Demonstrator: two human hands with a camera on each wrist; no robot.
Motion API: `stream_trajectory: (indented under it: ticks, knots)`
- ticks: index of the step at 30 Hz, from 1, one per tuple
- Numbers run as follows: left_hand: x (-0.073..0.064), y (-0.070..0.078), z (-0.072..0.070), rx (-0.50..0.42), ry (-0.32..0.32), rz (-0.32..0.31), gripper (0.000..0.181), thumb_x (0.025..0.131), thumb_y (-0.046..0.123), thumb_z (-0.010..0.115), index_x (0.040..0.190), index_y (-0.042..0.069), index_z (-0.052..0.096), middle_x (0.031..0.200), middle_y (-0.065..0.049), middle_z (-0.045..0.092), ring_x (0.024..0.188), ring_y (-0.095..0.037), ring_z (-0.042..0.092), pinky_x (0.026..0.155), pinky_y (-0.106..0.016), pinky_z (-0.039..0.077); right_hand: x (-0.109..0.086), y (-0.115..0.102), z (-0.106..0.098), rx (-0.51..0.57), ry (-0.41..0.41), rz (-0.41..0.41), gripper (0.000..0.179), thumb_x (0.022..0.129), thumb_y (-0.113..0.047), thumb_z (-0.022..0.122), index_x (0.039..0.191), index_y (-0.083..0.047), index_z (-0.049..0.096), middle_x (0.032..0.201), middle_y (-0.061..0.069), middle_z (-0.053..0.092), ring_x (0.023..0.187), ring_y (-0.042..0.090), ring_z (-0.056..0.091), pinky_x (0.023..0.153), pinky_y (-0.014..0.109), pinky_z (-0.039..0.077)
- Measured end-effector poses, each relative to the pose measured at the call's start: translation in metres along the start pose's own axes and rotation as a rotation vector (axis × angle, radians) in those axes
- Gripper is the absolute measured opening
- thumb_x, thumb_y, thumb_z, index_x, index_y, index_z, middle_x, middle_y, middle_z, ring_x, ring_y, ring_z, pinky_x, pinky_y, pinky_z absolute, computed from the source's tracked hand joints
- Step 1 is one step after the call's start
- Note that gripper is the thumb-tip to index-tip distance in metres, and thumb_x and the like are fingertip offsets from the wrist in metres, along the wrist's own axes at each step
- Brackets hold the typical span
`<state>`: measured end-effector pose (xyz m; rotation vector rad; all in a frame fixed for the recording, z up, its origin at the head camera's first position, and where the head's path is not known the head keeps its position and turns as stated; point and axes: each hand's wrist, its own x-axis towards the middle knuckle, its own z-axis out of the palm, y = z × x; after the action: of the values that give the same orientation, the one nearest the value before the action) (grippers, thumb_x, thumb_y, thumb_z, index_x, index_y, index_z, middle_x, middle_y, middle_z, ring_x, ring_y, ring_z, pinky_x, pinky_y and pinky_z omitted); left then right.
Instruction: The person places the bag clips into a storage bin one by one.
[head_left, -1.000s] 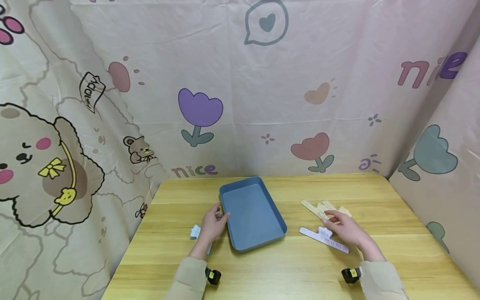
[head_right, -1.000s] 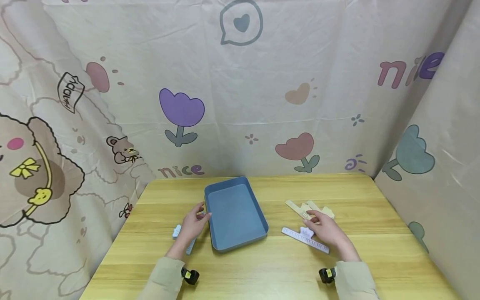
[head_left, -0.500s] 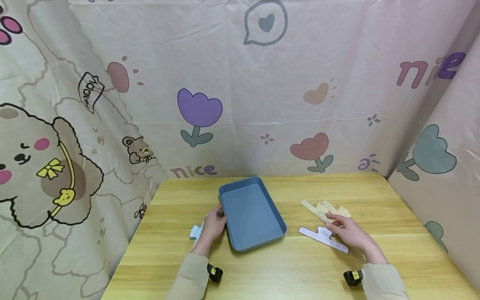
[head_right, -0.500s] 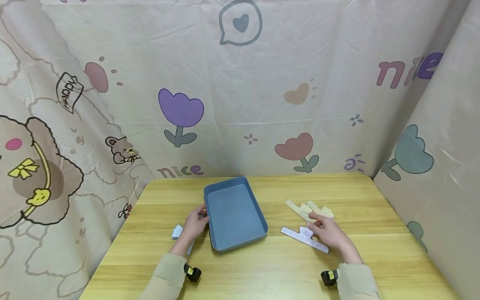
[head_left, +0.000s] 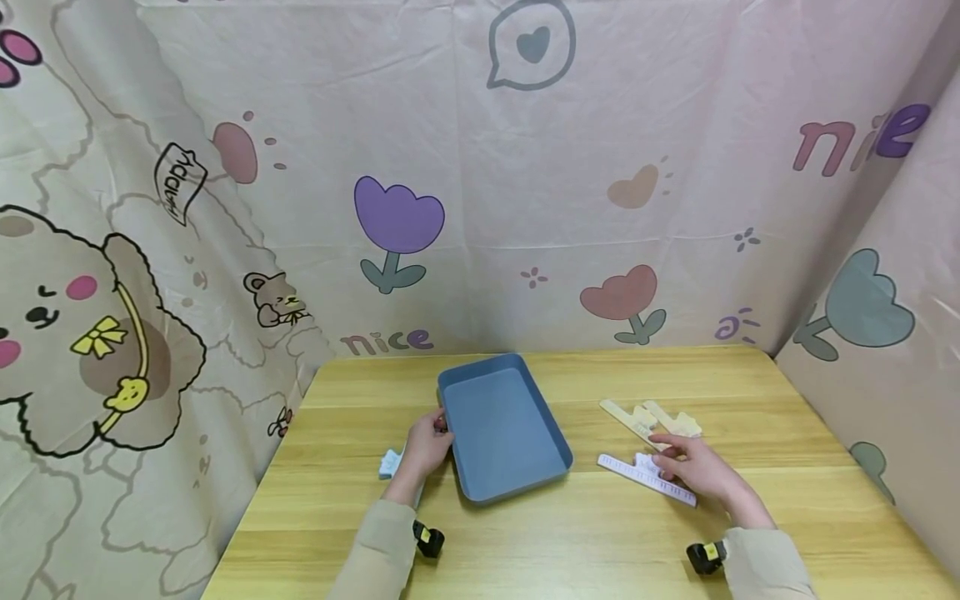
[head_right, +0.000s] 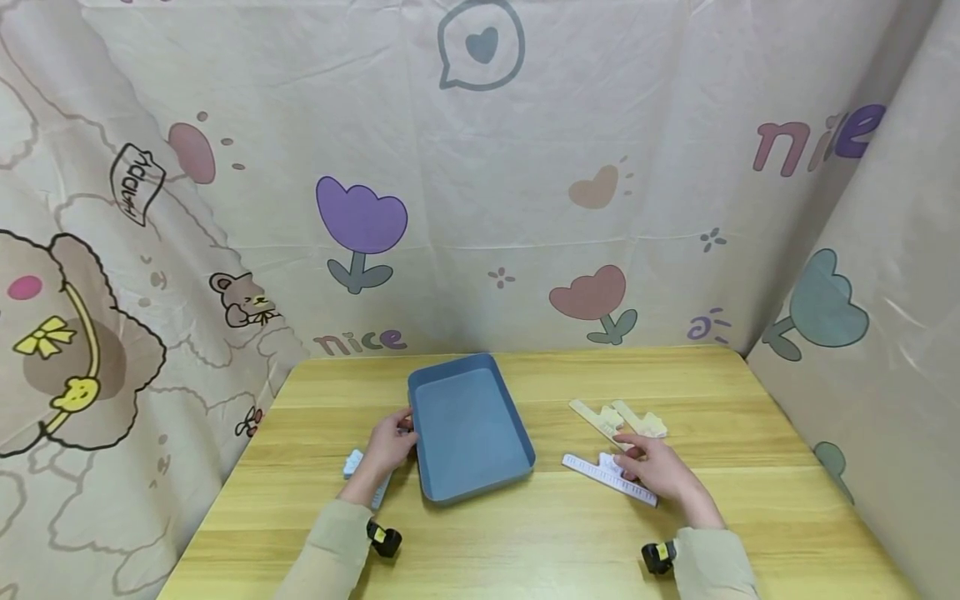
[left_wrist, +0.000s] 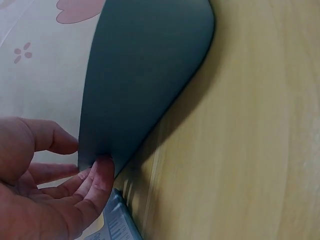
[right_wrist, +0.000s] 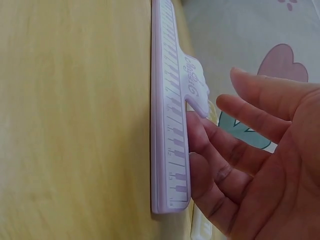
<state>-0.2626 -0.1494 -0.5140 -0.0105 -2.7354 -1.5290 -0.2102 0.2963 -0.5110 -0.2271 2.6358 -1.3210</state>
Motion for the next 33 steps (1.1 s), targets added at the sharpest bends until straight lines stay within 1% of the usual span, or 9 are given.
stream_trajectory:
  ticks: [2, 6, 12, 15, 19, 23, 28, 31, 33]
  knots:
    - [-0.001, 0.000, 0.000, -0.010, -0.008, 0.002, 0.053, 0.086, -0.005, 0.056, 0.139, -0.011, 0.047, 0.105, -0.019, 0.061, 0.087, -0.022, 0.059, 0.073, -0.035, 0.050, 0.000, -0.001, 0.000, -0.010, -0.002, 0.008, 0.045, 0.093, -0.010, 0.065, 0.133, 0.009, 0.053, 0.095, 0.011, 0.065, 0.076, 0.022, 0.060, 0.063, 0.031, 0.051]
    - [-0.002, 0.000, 0.000, -0.038, -0.037, 0.027, 0.052, 0.087, -0.006, 0.057, 0.137, -0.011, 0.048, 0.105, -0.020, 0.061, 0.090, -0.024, 0.062, 0.073, -0.035, 0.052, -0.001, -0.004, 0.000, -0.037, -0.001, 0.023, 0.044, 0.092, -0.010, 0.067, 0.132, 0.006, 0.056, 0.098, 0.010, 0.064, 0.080, 0.021, 0.058, 0.063, 0.030, 0.049]
    - [-0.001, -0.005, 0.001, -0.119, -0.078, 0.082, 0.048, 0.084, -0.012, 0.056, 0.132, -0.014, 0.052, 0.105, -0.023, 0.062, 0.089, -0.027, 0.064, 0.072, -0.032, 0.053, 0.001, -0.005, 0.002, -0.110, 0.013, -0.011, 0.035, 0.089, -0.006, 0.068, 0.123, 0.003, 0.065, 0.096, 0.007, 0.062, 0.085, 0.020, 0.055, 0.069, 0.032, 0.047]
    - [-0.002, -0.006, 0.000, -0.143, -0.085, 0.079, 0.044, 0.086, -0.012, 0.058, 0.130, -0.014, 0.054, 0.108, -0.024, 0.062, 0.090, -0.027, 0.064, 0.071, -0.030, 0.053, 0.002, -0.004, 0.003, -0.138, 0.013, -0.013, 0.030, 0.088, -0.005, 0.068, 0.118, 0.000, 0.068, 0.097, 0.005, 0.062, 0.085, 0.020, 0.054, 0.071, 0.035, 0.046]
    - [-0.004, -0.005, -0.001, -0.160, -0.092, 0.066, 0.043, 0.087, -0.009, 0.061, 0.130, -0.011, 0.056, 0.116, -0.025, 0.061, 0.087, -0.024, 0.065, 0.069, -0.030, 0.053, 0.003, -0.004, 0.004, -0.151, 0.014, 0.023, 0.027, 0.089, -0.004, 0.067, 0.116, -0.002, 0.071, 0.097, 0.005, 0.063, 0.084, 0.019, 0.055, 0.070, 0.035, 0.047]
    - [-0.006, -0.006, 0.000, -0.170, -0.096, 0.057, 0.043, 0.088, -0.008, 0.061, 0.131, -0.009, 0.057, 0.124, -0.026, 0.059, 0.090, -0.025, 0.066, 0.071, -0.031, 0.054, 0.004, -0.004, 0.005, -0.181, 0.025, 0.034, 0.026, 0.088, -0.002, 0.066, 0.114, -0.002, 0.072, 0.093, 0.005, 0.062, 0.081, 0.018, 0.054, 0.069, 0.033, 0.046]
    - [-0.007, -0.008, 0.002, -0.172, -0.080, 0.051, 0.042, 0.088, -0.008, 0.061, 0.130, -0.010, 0.057, 0.125, -0.027, 0.059, 0.091, -0.027, 0.067, 0.073, -0.032, 0.054, 0.007, -0.003, 0.005, -0.220, 0.037, 0.019, 0.023, 0.089, -0.003, 0.066, 0.111, -0.002, 0.072, 0.087, 0.003, 0.061, 0.075, 0.017, 0.051, 0.067, 0.034, 0.044]
    - [-0.007, -0.009, 0.003, -0.170, -0.065, 0.046, 0.042, 0.088, -0.008, 0.062, 0.130, -0.009, 0.058, 0.125, -0.026, 0.059, 0.088, -0.025, 0.066, 0.072, -0.030, 0.053, 0.007, -0.001, 0.006, -0.210, 0.032, 0.013, 0.022, 0.090, -0.003, 0.066, 0.111, -0.002, 0.072, 0.085, 0.002, 0.061, 0.074, 0.017, 0.051, 0.065, 0.033, 0.044]
    - [-0.008, -0.010, 0.004, -0.177, -0.059, 0.055, 0.042, 0.087, -0.009, 0.061, 0.129, -0.010, 0.057, 0.124, -0.026, 0.059, 0.084, -0.024, 0.065, 0.069, -0.029, 0.052, 0.007, 0.000, 0.006, -0.178, 0.024, 0.023, 0.022, 0.091, -0.003, 0.064, 0.111, -0.002, 0.072, 0.083, 0.002, 0.060, 0.072, 0.017, 0.052, 0.062, 0.031, 0.045]
